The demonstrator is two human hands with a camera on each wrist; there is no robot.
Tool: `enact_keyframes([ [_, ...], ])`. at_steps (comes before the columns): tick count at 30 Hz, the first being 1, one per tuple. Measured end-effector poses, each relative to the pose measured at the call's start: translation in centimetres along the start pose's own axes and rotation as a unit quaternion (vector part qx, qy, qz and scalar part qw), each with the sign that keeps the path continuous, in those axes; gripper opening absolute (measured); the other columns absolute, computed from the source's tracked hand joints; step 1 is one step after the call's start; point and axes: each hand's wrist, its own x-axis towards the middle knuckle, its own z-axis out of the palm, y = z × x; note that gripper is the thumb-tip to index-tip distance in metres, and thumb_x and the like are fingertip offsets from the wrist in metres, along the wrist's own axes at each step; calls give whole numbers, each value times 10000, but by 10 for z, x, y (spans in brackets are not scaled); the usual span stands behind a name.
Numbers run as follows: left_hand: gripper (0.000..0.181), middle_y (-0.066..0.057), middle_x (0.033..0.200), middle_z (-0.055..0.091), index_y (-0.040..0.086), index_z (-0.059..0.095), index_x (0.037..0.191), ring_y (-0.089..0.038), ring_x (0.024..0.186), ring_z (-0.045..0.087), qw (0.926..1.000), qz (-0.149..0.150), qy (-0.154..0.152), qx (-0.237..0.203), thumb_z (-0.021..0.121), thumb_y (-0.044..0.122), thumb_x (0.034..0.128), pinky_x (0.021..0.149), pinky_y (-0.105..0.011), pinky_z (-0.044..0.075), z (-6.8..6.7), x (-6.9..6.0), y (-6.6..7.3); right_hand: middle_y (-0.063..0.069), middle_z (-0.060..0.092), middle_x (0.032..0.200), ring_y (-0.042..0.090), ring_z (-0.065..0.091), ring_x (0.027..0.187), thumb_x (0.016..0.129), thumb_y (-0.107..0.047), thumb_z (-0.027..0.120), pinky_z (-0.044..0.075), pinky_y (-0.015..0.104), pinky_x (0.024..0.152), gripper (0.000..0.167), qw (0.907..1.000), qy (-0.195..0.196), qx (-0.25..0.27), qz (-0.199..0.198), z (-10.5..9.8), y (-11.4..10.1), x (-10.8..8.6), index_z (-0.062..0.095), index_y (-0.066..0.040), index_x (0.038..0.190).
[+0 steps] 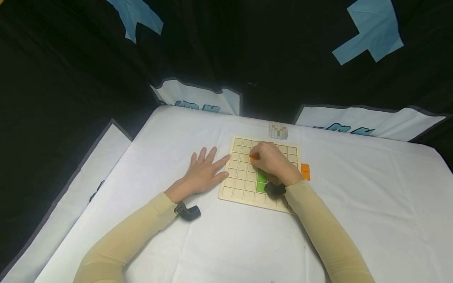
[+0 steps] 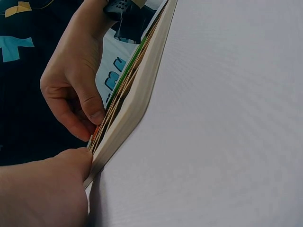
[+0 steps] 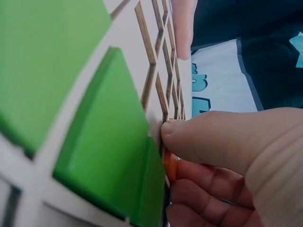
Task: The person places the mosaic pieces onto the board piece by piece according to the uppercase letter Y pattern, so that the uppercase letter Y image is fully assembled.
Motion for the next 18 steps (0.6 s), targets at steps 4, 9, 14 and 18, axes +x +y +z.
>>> enact_keyframes([
  [4,617,-206,1720,47,328,265,1625,-507,1565,-48,10000,12,8,3,387,533,1056,1219,-723,-18,-1,0,0,112,758,1031,256,641,964,844,-5,728,548,436,947,179,10000,30,-17,-63,0,1,0,786,-27,1013],
  [9,619,-209,1719,54,324,269,1624,-510,1565,-41,10000,21,9,19,391,535,1055,1220,-722,-11,-1,0,1,124,761,1064,264,658,994,848,-10,732,551,439,962,203,10000,37,0,-56,-1,1,0,782,-18,1045],
  [14,619,-211,1718,51,321,270,1624,-511,1565,-42,10000,25,0,18,382,536,1056,1221,-721,-12,-1,0,1,139,761,1069,279,671,1011,850,-9,728,555,444,968,208,9999,43,-14,-100,-2,0,0,782,-8,1051],
  [18,617,-215,1717,52,316,273,1625,-515,1563,-39,10000,40,9,24,382,531,1056,1218,-726,-10,-1,-1,0,139,762,1058,278,671,1001,852,-10,722,555,448,964,202,9999,43,-39,-132,-2,1,0,781,-7,1045],
])
